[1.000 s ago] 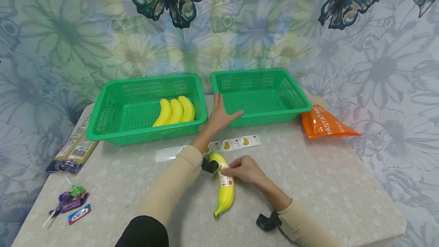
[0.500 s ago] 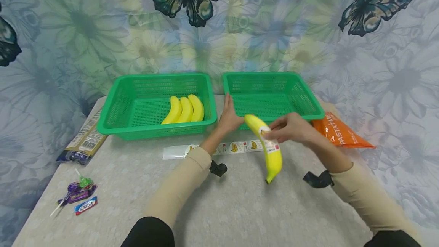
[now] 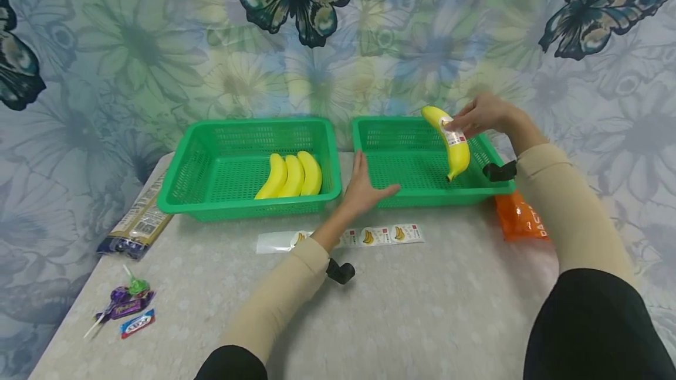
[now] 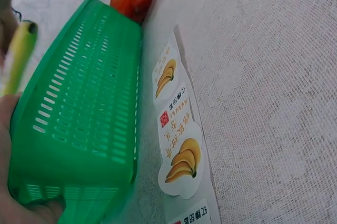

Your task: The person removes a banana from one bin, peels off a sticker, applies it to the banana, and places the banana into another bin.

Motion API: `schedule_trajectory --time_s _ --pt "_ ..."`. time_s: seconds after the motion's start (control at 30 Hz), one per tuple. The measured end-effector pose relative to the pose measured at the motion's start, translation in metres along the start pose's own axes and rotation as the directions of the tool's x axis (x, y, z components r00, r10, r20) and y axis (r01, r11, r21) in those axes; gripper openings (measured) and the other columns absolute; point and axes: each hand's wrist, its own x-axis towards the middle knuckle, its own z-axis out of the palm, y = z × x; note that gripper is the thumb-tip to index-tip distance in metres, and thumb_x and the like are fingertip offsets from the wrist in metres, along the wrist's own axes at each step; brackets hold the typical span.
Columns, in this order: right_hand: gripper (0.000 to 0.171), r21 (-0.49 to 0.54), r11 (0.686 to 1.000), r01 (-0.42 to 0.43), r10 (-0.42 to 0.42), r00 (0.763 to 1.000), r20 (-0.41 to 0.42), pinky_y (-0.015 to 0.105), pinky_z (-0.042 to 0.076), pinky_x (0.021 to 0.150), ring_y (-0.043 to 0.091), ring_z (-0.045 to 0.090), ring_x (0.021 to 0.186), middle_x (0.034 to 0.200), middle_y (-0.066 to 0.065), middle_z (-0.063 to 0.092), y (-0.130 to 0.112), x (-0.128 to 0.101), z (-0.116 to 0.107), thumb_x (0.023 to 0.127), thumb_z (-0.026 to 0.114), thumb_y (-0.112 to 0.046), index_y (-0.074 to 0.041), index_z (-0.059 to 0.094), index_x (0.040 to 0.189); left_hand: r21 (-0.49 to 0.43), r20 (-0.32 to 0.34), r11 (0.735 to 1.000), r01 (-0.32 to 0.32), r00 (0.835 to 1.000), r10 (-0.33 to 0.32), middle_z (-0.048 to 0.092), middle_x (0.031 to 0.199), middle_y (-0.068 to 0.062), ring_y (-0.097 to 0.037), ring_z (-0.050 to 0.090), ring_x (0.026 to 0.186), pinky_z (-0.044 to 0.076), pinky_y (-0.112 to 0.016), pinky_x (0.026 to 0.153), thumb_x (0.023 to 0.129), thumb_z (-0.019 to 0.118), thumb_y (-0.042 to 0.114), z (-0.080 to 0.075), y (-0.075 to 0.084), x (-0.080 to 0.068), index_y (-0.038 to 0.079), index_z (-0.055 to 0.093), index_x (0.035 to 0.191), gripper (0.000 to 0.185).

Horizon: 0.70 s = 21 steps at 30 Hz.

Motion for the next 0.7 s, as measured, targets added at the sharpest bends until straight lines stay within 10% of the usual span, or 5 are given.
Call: schedule_trajectory --time_s 0.17,0.7 --pt "0.061 0.028 0.996 -0.086 0.086 0.996 0.006 0.054 0.049 0.1 0.018 0.073 0.081 0.092 0.002 0.076 0.032 0.033 0.008 0.082 0.077 -0.039 0.005 0.065 0.121 -0.007 0.007 1.0 0.011 1.0 -0.011 -0.016 0.165 0.001 -0.034 0.016 0.151 0.032 -0.05 0.117 0.081 0.071 0.056 -0.001 -0.002 -0.007 0.009 -0.007 0.156 0.119" --pt "0.04 -0.212 0.945 -0.25 0.26 0.965 0.018 0.041 0.058 0.076 0.023 0.07 0.076 0.081 0.01 0.073 0.09 0.048 0.034 0.089 0.071 -0.029 0.008 0.066 0.106 -0.026 0.011 1.0 -0.001 1.0 0.001 -0.016 0.165 0.005 -0.031 0.018 0.151 0.032 -0.048 0.117 0.08 0.073 0.054 0.013 0.008 -0.01 0.009 -0.005 0.157 0.119"
